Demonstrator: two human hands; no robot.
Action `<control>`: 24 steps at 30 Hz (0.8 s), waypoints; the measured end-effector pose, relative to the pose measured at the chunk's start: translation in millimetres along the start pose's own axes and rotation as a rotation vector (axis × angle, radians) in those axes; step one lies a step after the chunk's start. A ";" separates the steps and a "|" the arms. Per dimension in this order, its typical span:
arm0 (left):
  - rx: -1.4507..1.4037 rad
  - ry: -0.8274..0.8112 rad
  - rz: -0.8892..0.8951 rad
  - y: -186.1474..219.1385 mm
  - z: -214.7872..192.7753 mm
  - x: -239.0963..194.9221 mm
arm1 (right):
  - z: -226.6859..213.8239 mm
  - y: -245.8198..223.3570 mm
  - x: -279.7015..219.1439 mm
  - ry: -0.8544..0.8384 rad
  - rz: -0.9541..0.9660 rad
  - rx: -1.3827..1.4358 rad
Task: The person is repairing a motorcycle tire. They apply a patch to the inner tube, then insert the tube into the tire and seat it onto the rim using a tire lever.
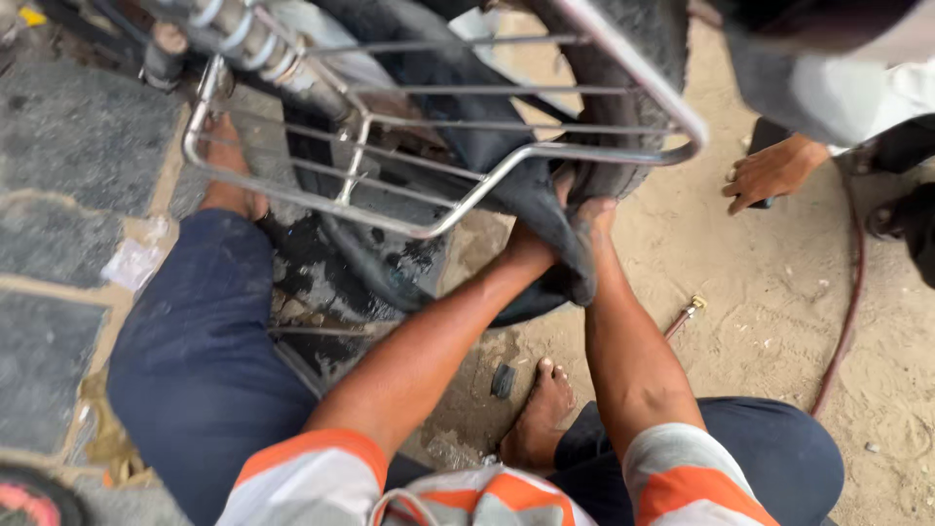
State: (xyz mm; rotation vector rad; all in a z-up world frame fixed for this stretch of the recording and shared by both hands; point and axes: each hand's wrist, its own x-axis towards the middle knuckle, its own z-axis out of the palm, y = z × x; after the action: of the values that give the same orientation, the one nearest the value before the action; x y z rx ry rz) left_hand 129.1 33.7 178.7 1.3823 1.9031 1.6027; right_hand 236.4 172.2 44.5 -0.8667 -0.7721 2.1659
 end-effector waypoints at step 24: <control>-0.026 -0.034 -0.061 35.2 13.7 -9.7 | -90.6 29.9 3.6 0.277 0.021 -0.187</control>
State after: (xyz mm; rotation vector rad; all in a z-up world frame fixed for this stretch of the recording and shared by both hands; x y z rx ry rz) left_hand 160.5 31.2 201.7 1.3204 1.8801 1.5598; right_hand 291.6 181.3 -32.8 -1.2447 -0.8350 1.9564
